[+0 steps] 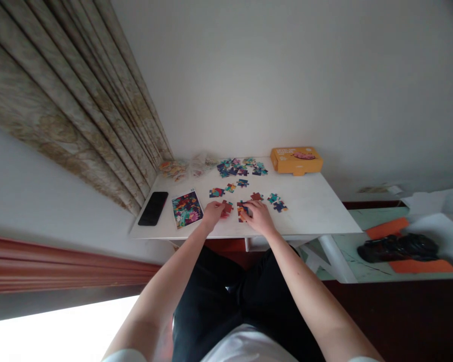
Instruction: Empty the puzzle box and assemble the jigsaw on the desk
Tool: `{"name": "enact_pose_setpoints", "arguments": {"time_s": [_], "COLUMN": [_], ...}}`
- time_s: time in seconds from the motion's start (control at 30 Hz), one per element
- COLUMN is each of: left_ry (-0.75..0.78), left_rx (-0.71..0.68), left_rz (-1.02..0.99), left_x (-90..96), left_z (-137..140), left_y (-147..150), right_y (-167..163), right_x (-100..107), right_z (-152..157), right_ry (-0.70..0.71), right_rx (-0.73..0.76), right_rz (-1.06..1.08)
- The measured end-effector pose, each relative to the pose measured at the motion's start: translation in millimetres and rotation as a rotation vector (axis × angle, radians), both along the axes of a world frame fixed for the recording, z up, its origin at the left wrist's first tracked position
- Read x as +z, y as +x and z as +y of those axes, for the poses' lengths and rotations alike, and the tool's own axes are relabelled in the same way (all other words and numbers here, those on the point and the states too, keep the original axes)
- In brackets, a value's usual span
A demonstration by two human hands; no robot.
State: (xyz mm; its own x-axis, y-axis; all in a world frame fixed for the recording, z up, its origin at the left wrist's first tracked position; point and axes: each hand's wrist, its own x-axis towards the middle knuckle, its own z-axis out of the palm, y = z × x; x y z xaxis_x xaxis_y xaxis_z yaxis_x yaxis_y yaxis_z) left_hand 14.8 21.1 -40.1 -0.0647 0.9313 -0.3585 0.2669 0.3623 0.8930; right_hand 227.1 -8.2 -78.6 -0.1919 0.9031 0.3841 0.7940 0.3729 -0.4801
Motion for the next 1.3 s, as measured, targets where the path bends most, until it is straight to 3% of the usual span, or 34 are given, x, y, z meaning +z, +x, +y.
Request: {"name": "enact_pose_setpoints", "arguments": {"time_s": [0.07, 0.13, 0.27, 0.33, 0.47, 0.57, 0.73, 0.93, 1.1, 1.3], "left_ry": [0.015, 0.078, 0.291, 0.412, 0.663, 0.682, 0.631, 0.780, 0.756, 0.756], "left_rx": [-0.002, -0.056, -0.188, -0.232, -0.526, -0.685, -0.677, -0.617, -0.512, -0.563], "left_rz": [0.084, 0.300, 0.836, 0.949, 0.787, 0.657, 0.569, 0.558, 0.619, 0.631], "left_x": [0.2, 4.6, 17.8, 19.7, 8.3, -4.2, -13.3, -17.0, -22.9, -25.5], "left_z": [-7, -14, -24, -24, -14, -3, 9, 11, 10, 10], "left_y": [8, 12, 7, 1, -15, -24, -23, -13, -4, 0], "right_y": [0, 0, 0, 0, 0, 0, -1, -2, -2, -2], "right_x": [0, 0, 1, 0, 0, 0, 3, 6, 6, 5], "right_z": [0, 0, 0, 0, 0, 0, -3, -4, -4, -3], "right_ry": [-0.003, -0.008, -0.011, -0.009, 0.000, 0.011, 0.022, 0.021, 0.024, 0.012], "right_rx": [0.000, 0.002, 0.004, 0.007, 0.001, 0.001, 0.024, 0.029, 0.033, 0.039], "right_rz": [0.005, 0.008, 0.007, 0.006, -0.001, -0.005, -0.002, -0.009, 0.000, -0.004]}}
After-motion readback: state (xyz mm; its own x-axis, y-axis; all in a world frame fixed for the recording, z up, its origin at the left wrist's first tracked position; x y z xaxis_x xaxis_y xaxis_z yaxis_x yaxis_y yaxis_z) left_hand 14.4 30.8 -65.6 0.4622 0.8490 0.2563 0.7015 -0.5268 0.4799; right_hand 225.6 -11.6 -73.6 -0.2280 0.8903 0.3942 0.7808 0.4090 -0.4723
